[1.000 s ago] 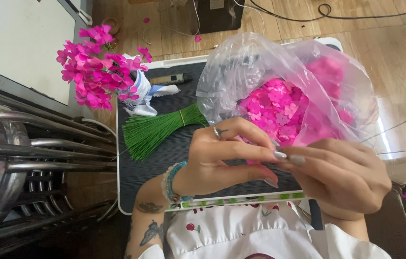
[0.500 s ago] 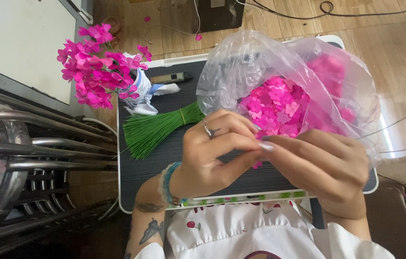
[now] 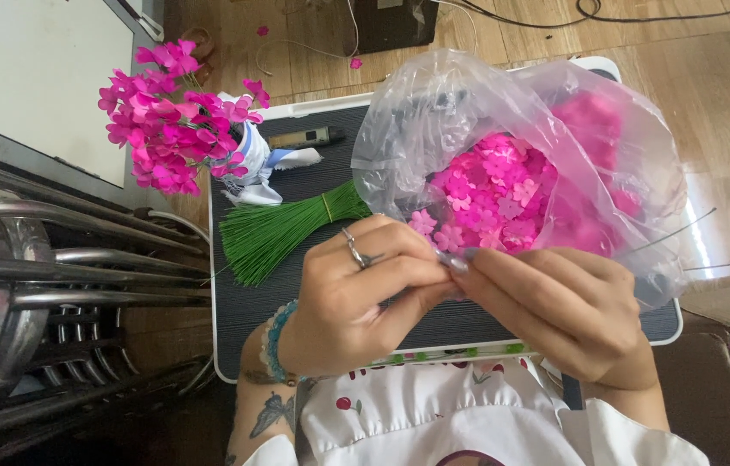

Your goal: The person assembles artificial flowers by hand, taking small pink petals from a plastic bag and sliding them onto green wire stems.

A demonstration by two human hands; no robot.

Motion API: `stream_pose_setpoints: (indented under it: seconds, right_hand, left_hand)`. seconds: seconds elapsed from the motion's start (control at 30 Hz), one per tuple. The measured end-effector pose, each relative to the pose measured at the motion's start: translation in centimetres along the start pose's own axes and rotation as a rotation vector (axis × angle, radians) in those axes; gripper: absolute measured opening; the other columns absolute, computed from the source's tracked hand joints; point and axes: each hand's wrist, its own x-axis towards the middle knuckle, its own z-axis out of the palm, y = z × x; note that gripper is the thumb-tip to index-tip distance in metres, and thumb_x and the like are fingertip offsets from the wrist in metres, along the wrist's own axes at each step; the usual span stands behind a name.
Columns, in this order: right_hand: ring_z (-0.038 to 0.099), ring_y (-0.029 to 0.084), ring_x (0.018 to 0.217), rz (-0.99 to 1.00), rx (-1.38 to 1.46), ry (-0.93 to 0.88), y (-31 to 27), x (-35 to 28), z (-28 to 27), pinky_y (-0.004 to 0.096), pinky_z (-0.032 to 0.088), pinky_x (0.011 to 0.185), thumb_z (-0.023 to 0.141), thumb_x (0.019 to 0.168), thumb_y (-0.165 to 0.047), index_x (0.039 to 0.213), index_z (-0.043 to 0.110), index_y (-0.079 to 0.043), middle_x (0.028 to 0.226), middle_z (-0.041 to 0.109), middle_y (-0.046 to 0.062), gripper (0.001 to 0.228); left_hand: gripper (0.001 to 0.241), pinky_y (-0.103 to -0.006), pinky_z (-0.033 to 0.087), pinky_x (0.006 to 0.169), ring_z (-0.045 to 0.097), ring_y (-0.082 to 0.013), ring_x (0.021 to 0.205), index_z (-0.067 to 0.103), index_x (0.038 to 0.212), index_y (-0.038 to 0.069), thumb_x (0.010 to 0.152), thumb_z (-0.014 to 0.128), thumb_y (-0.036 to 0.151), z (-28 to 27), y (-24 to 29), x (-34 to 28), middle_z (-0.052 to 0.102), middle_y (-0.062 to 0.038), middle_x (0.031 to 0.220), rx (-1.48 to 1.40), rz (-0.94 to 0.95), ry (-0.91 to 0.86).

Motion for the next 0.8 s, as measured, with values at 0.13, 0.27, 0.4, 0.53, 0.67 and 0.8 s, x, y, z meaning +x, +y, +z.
stream_pose_setpoints:
  seconds: [0.13, 0.27, 0.4, 0.53, 0.67, 0.8]
  right_hand:
    - [0.052, 0.020, 0.057, -0.012, 0.022, -0.005, -0.3, 0.0, -0.1, 0.032, 0.041, 0.049, 0.061, 0.085, 0.003, 0.091, 0.061, 0.010, 0.092, 0.063, 0.016, 0.008]
    - [0.057, 0.020, 0.061, -0.043, -0.021, -0.010, 0.4, 0.0, 0.0, 0.032, 0.047, 0.055, 0.053, 0.090, 0.000, 0.098, 0.065, 0.004, 0.099, 0.064, 0.016, 0.016]
    - [0.064, 0.015, 0.058, -0.028, 0.160, 0.122, 2.6, -0.6, 1.3, 0.024, 0.051, 0.048, 0.065, 0.086, -0.002, 0.096, 0.067, -0.002, 0.085, 0.068, 0.015, 0.010]
    - [0.063, 0.019, 0.062, 0.374, 0.353, 0.005, 0.6, 1.0, -0.1, 0.027, 0.046, 0.055, 0.061, 0.083, -0.004, 0.094, 0.065, 0.003, 0.077, 0.066, 0.014, 0.014]
    - [0.069, 0.018, 0.065, 0.323, 0.450, -0.085, 3.0, -0.3, -1.4, 0.022, 0.055, 0.054, 0.060, 0.082, 0.001, 0.098, 0.062, 0.005, 0.079, 0.070, 0.011, 0.017]
    - [0.069, 0.012, 0.068, 0.532, 0.278, -0.347, 4.4, -1.5, -3.5, 0.024, 0.056, 0.063, 0.055, 0.087, 0.004, 0.108, 0.065, -0.001, 0.081, 0.071, 0.007, 0.024]
  left_hand:
    - [0.008, -0.0345, 0.049, 0.069, 0.057, -0.0262, 0.069, 0.059, 0.082, -0.001, 0.086, 0.062, 0.005, -0.1, 0.2, -0.3, 0.058, -0.011, 0.078, 0.019, 0.029, -0.008]
    - [0.010, -0.0339, 0.050, 0.068, 0.058, -0.0263, 0.069, 0.061, 0.082, -0.003, 0.085, 0.063, 0.006, -0.2, 0.2, 0.1, 0.059, -0.012, 0.077, 0.028, 0.043, 0.003]
    - [0.010, -0.0375, 0.057, 0.074, 0.060, -0.0278, 0.073, 0.061, 0.083, -0.005, 0.087, 0.060, 0.004, -0.4, -0.3, 0.6, 0.060, -0.014, 0.081, 0.080, 0.121, 0.022]
    - [0.009, -0.0360, 0.056, 0.071, 0.062, -0.0294, 0.075, 0.061, 0.085, -0.006, 0.087, 0.060, 0.003, -0.3, -1.2, 0.8, 0.059, -0.014, 0.081, 0.069, 0.210, 0.062]
    - [0.015, -0.0339, 0.061, 0.068, 0.065, -0.0264, 0.074, 0.064, 0.085, -0.003, 0.083, 0.068, 0.012, 0.5, -3.7, 0.6, 0.062, -0.010, 0.081, 0.134, 0.303, 0.093]
    - [0.014, -0.0304, 0.058, 0.074, 0.063, -0.0234, 0.083, 0.060, 0.098, 0.001, 0.088, 0.065, 0.010, 3.5, -7.5, 0.5, 0.062, -0.011, 0.091, 0.000, 0.167, 0.013]
